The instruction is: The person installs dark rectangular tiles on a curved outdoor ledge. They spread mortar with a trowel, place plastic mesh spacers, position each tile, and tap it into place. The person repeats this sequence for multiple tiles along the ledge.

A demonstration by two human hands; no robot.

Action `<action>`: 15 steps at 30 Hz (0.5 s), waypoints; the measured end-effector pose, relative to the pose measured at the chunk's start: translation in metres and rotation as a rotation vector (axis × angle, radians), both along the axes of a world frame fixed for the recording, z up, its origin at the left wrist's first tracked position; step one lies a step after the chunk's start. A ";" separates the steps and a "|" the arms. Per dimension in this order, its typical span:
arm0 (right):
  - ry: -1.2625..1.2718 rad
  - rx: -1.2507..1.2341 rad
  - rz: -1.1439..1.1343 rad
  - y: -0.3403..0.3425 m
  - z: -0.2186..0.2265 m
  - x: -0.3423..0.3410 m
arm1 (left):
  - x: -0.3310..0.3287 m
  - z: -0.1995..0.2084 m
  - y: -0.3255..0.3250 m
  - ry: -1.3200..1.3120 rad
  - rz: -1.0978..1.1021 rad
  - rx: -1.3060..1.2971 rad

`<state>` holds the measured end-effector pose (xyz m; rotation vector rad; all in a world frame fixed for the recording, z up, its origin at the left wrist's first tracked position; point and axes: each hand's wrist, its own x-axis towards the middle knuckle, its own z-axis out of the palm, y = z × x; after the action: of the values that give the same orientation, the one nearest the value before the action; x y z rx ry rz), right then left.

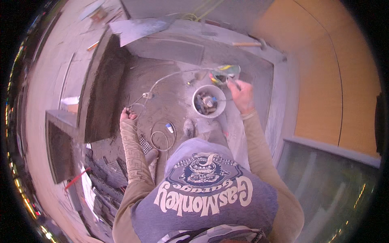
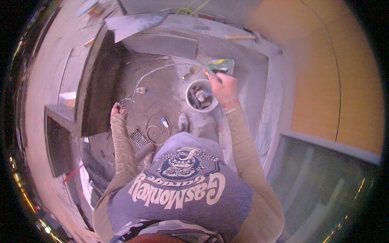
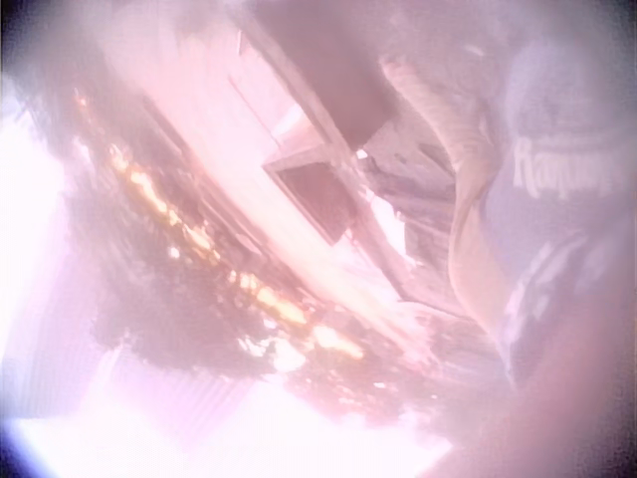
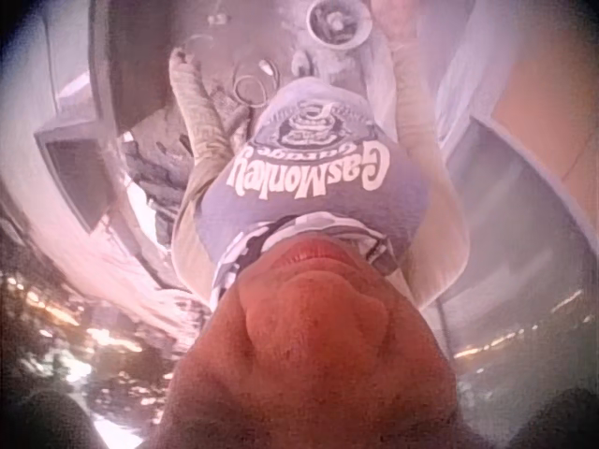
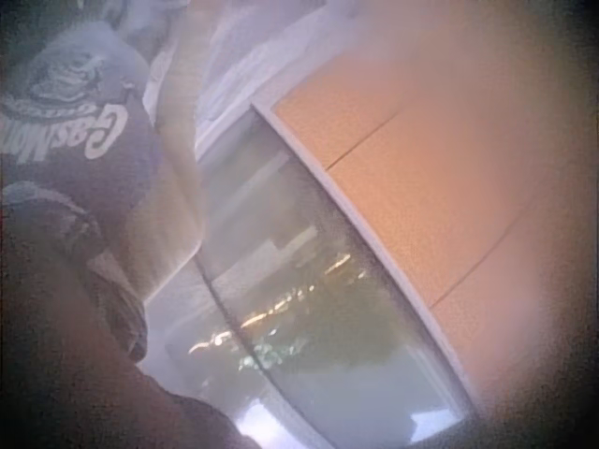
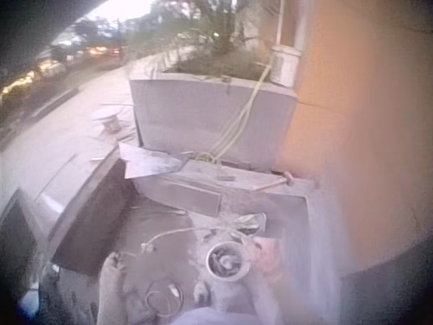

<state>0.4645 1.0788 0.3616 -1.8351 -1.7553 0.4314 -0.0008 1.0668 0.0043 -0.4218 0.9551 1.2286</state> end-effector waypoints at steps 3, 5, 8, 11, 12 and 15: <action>0.025 -0.043 0.084 0.007 -0.032 0.002 | 0.013 0.017 -0.022 0.009 -0.009 0.067; -0.064 -0.136 0.084 0.008 -0.059 0.015 | 0.035 0.037 -0.028 0.148 0.077 -0.046; -0.056 -0.138 0.163 0.016 -0.081 0.015 | 0.031 0.043 -0.049 0.149 0.234 -0.021; -0.233 -0.200 0.314 0.016 -0.075 0.069 | 0.112 0.096 -0.052 0.209 0.280 -0.184; -0.163 -0.235 0.405 0.017 -0.061 0.057 | 0.118 0.100 -0.060 0.207 0.350 -0.202; -0.006 -0.364 0.675 0.016 -0.031 0.022 | 0.143 0.097 -0.086 0.189 0.515 -0.234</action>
<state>0.4865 1.0952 0.3302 -1.4010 -2.4021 1.0604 0.1422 0.9809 0.1008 -0.7814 1.2021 1.6470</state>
